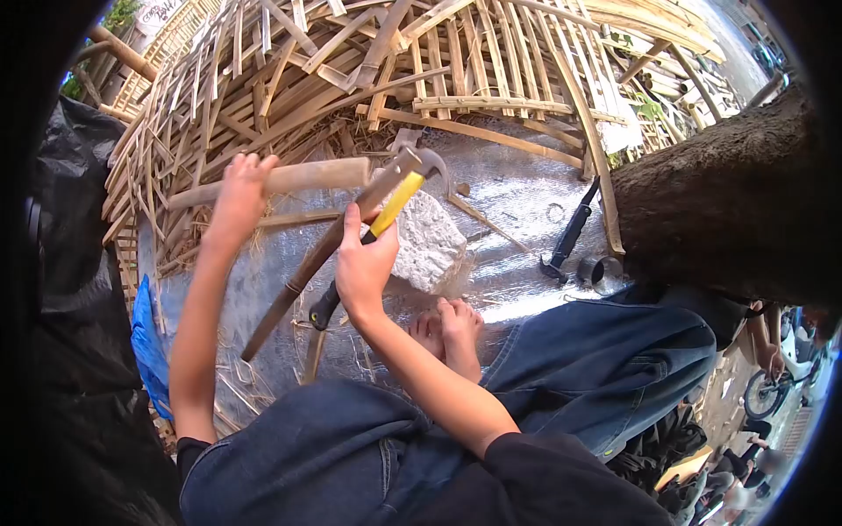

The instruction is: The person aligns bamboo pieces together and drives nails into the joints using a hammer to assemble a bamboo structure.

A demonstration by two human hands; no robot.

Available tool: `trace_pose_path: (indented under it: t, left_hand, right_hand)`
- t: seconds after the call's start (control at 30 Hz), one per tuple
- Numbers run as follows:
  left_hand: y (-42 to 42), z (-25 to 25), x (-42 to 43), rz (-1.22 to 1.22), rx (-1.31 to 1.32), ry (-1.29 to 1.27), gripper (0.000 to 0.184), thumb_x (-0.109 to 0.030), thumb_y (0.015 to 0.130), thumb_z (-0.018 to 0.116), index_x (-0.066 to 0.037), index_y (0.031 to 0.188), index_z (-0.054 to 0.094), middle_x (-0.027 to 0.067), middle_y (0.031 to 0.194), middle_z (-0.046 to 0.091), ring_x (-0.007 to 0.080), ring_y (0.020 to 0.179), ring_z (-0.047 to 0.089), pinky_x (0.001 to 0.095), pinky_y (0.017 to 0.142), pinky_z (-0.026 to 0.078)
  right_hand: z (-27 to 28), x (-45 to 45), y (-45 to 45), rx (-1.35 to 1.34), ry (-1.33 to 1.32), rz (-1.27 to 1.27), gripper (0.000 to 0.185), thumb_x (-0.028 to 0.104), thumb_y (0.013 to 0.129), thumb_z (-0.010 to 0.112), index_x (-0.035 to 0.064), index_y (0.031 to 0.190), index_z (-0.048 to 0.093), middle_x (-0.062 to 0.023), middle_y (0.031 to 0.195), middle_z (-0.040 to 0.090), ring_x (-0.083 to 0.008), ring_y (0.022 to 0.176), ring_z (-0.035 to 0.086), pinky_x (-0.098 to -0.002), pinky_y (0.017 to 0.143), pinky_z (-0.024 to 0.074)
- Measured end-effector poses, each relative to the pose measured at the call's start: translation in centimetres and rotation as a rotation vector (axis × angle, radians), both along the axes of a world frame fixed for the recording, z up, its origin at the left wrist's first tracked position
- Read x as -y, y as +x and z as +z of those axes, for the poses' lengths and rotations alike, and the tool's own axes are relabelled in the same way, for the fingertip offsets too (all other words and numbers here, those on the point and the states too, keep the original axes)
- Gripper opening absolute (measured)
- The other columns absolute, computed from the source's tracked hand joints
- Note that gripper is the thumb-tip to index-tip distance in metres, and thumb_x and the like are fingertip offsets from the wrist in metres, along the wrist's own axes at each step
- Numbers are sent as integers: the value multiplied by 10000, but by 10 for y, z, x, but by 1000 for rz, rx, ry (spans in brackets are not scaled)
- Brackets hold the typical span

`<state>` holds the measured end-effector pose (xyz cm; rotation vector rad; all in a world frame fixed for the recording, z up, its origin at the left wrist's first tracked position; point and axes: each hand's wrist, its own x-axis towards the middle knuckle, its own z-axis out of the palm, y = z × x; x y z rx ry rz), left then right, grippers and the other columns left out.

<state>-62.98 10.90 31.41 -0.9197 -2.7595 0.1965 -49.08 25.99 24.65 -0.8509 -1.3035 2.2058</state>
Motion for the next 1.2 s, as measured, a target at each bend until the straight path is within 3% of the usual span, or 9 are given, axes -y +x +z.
trace_pose_path:
  t: [0.17, 0.3, 0.43, 0.5, 0.67, 0.73, 0.97, 1.1, 1.2]
  left_hand:
    - [11, -82, -18, -102, 55, 92, 405, 42, 783, 588, -132, 1145, 636, 135, 1030, 521, 330, 1033, 480, 431, 930, 405]
    - [30, -103, -31, -125, 24, 100, 335, -10, 818, 552, -158, 1103, 648, 128, 1016, 505, 312, 1026, 477, 419, 917, 406]
    - [58, -92, -33, -116, 19, 127, 264, -63, 829, 551, -170, 1034, 679, 96, 1000, 502, 274, 1023, 486, 396, 940, 398]
    - [71, -88, -34, -152, 25, 92, 242, -78, 830, 560, -173, 1013, 686, 86, 998, 504, 264, 1029, 491, 389, 950, 395]
    - [89, -98, -58, -361, 98, 169, 189, -112, 826, 586, -169, 972, 692, 69, 1015, 521, 252, 1062, 504, 386, 998, 375]
    - [92, -110, -77, -408, 147, 151, 193, -115, 823, 590, -161, 977, 696, 72, 1020, 525, 255, 1066, 503, 387, 999, 374]
    - [81, -93, -103, -427, 253, 71, 270, -137, 791, 626, -130, 1053, 691, 99, 1066, 538, 280, 1115, 489, 386, 993, 382]
    - [112, -93, -111, -513, 195, 203, 232, -132, 798, 622, -88, 1022, 665, 119, 1068, 526, 301, 1102, 490, 411, 971, 403]
    - [116, -93, -113, -510, 368, 203, 226, -108, 822, 579, -78, 1038, 640, 125, 1087, 526, 306, 1123, 490, 399, 990, 403]
  right_hand:
    - [-7, 3, 52, 132, 6, 36, 235, 198, 947, 701, 1, 953, 573, -41, 854, 608, -112, 789, 533, -279, 749, 446]
    - [-15, -15, 83, 271, 85, 111, 250, 186, 916, 746, 30, 937, 552, -22, 864, 586, -93, 797, 529, -251, 741, 439]
    - [2, -40, 87, 285, -113, 183, 306, 209, 920, 744, 61, 1014, 493, -31, 780, 545, -78, 480, 483, -245, 432, 418]
    - [7, -45, 86, 215, -93, 156, 319, 210, 937, 717, 67, 1045, 454, -17, 696, 507, -79, 349, 407, -268, 289, 351]
    - [24, -60, 101, 176, -45, 203, 276, 198, 951, 708, 59, 1022, 480, 2, 765, 510, -55, 552, 471, -216, 510, 415]
    - [20, -63, 103, 114, 65, 151, 262, 181, 940, 724, 49, 1016, 511, 6, 843, 527, -55, 732, 484, -208, 671, 409]
    - [14, -71, 107, 291, 40, 180, 292, 184, 918, 750, 29, 1032, 530, -6, 879, 546, -85, 809, 512, -236, 749, 437]
    - [16, -69, 110, 249, -91, 183, 347, 223, 914, 757, 19, 1075, 526, -15, 889, 559, -84, 798, 523, -243, 730, 448]
    - [40, -75, 111, 243, 6, 229, 358, 208, 909, 762, 24, 1095, 517, -17, 917, 559, -74, 801, 525, -247, 722, 448]
